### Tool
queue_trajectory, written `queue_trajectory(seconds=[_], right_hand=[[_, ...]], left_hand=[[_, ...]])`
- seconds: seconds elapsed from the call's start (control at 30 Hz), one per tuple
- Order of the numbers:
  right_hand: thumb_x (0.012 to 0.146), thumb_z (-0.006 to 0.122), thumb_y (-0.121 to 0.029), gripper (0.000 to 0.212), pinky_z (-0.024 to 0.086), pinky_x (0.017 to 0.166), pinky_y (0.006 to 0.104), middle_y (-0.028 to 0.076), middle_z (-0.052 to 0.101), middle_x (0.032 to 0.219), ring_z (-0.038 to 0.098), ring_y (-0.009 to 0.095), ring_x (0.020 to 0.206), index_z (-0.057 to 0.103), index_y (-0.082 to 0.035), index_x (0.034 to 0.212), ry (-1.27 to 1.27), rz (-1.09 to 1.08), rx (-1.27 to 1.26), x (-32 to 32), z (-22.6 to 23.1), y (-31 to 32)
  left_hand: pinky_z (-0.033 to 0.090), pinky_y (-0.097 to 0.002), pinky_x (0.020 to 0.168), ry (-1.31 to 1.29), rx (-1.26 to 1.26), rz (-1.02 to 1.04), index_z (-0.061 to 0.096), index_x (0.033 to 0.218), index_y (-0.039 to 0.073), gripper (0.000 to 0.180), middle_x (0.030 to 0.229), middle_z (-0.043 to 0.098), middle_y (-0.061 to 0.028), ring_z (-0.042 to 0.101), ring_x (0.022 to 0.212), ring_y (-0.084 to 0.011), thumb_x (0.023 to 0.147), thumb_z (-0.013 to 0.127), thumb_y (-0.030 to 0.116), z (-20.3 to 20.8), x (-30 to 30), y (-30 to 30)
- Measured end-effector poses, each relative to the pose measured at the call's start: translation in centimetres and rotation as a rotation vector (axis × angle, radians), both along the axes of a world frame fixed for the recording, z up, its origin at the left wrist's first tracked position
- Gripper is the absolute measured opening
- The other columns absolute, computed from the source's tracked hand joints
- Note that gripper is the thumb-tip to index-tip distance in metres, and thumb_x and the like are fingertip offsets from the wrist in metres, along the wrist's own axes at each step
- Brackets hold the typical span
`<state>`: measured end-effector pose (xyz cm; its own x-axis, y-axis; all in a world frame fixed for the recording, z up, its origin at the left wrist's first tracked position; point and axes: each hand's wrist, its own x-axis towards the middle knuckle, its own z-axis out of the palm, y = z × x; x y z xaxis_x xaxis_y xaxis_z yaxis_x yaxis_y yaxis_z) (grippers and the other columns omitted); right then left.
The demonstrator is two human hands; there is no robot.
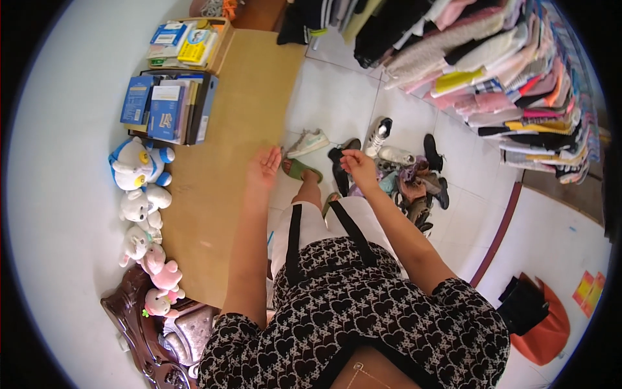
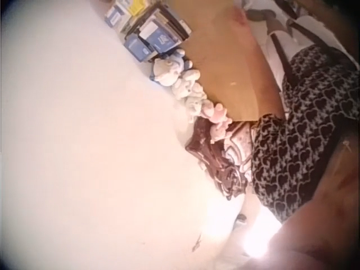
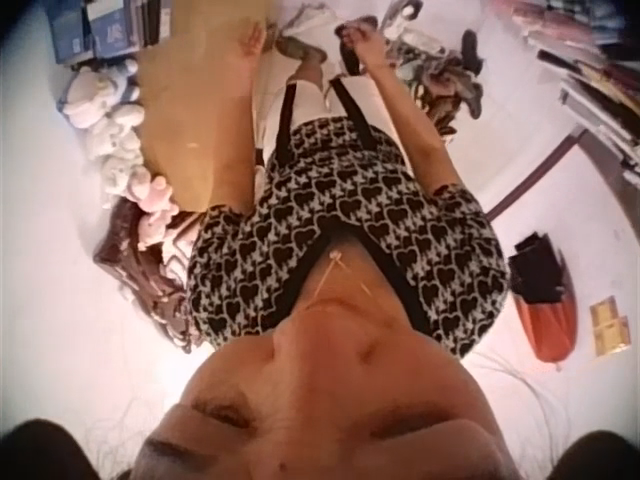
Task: The person picks up skincare packets and boxes from a desk and places them into an open box, then rearranges the plush toys and items remaining on the desk.
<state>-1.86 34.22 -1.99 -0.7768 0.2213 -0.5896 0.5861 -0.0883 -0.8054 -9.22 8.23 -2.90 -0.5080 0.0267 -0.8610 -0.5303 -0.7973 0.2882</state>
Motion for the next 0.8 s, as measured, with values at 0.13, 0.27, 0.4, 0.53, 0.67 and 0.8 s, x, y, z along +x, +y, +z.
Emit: queue_trajectory(seconds=[0.13,0.27,0.4,0.53,0.67,0.8], right_hand=[[0.088,0.047,-0.006,0.02,0.047,0.063,0.0234,0.006,0.063,0.082,0.057,0.011,0.069,0.059,-0.001,0.103,-0.004,0.059,-0.037,3.8,-1.6,0.9],[0.088,0.048,-0.008,0.02,0.048,0.063,0.0242,0.006,0.064,0.082,0.059,0.011,0.068,0.06,0.0,0.102,0.02,0.148,-0.064,8.3,-3.8,1.7],[0.088,0.048,-0.007,0.019,0.049,0.062,0.0246,0.008,0.064,0.08,0.06,0.011,0.067,0.06,0.0,0.1,0.072,0.215,-0.086,10.4,-7.4,4.1],[0.087,0.048,-0.007,0.019,0.049,0.062,0.0239,0.008,0.064,0.08,0.06,0.011,0.065,0.061,0.001,0.099,-0.016,0.24,-0.088,15.1,-8.7,5.3],[0.087,0.049,-0.007,0.018,0.048,0.06,0.0237,0.006,0.063,0.077,0.058,0.011,0.064,0.061,0.001,0.097,0.066,0.22,-0.092,16.2,-11.2,6.5],[0.087,0.048,-0.007,0.018,0.047,0.06,0.0236,0.006,0.062,0.077,0.057,0.011,0.064,0.06,0.002,0.097,0.044,0.172,-0.163,18.7,-12.5,6.9]], left_hand=[[0.052,-0.0354,0.081,0.014,-0.014,-0.006,0.049,0.105,-0.005,0.024,0.103,0.058,-0.017,0.059,0.094,-0.0265,0.089,0.05,0.012,-0.6,3.6,1.3],[0.052,-0.0359,0.081,-0.004,-0.046,0.02,0.048,0.108,-0.005,0.028,0.107,0.058,-0.0176,0.059,0.095,-0.0273,0.088,0.052,0.014,-2.1,9.1,3.1],[0.052,-0.0366,0.081,-0.01,0.052,0.026,0.045,0.111,-0.004,0.03,0.106,0.057,-0.017,0.059,0.096,-0.0281,0.087,0.053,0.011,-3.9,11.3,6.5],[0.053,-0.0364,0.079,-0.097,0.016,-0.005,0.044,0.11,-0.003,0.029,0.106,0.055,-0.0171,0.057,0.097,-0.0275,0.086,0.054,0.009,-4.7,15.2,8.5],[0.052,-0.036,0.079,-0.04,-0.04,-0.047,0.043,0.112,-0.004,0.03,0.11,0.052,-0.0185,0.057,0.096,-0.0274,0.086,0.052,0.009,-6.0,15.5,10.8],[0.051,-0.0353,0.083,0.034,-0.044,-0.084,0.043,0.114,-0.003,0.03,0.113,0.051,-0.0186,0.056,0.097,-0.0266,0.087,0.051,0.008,-7.0,16.7,12.3]])
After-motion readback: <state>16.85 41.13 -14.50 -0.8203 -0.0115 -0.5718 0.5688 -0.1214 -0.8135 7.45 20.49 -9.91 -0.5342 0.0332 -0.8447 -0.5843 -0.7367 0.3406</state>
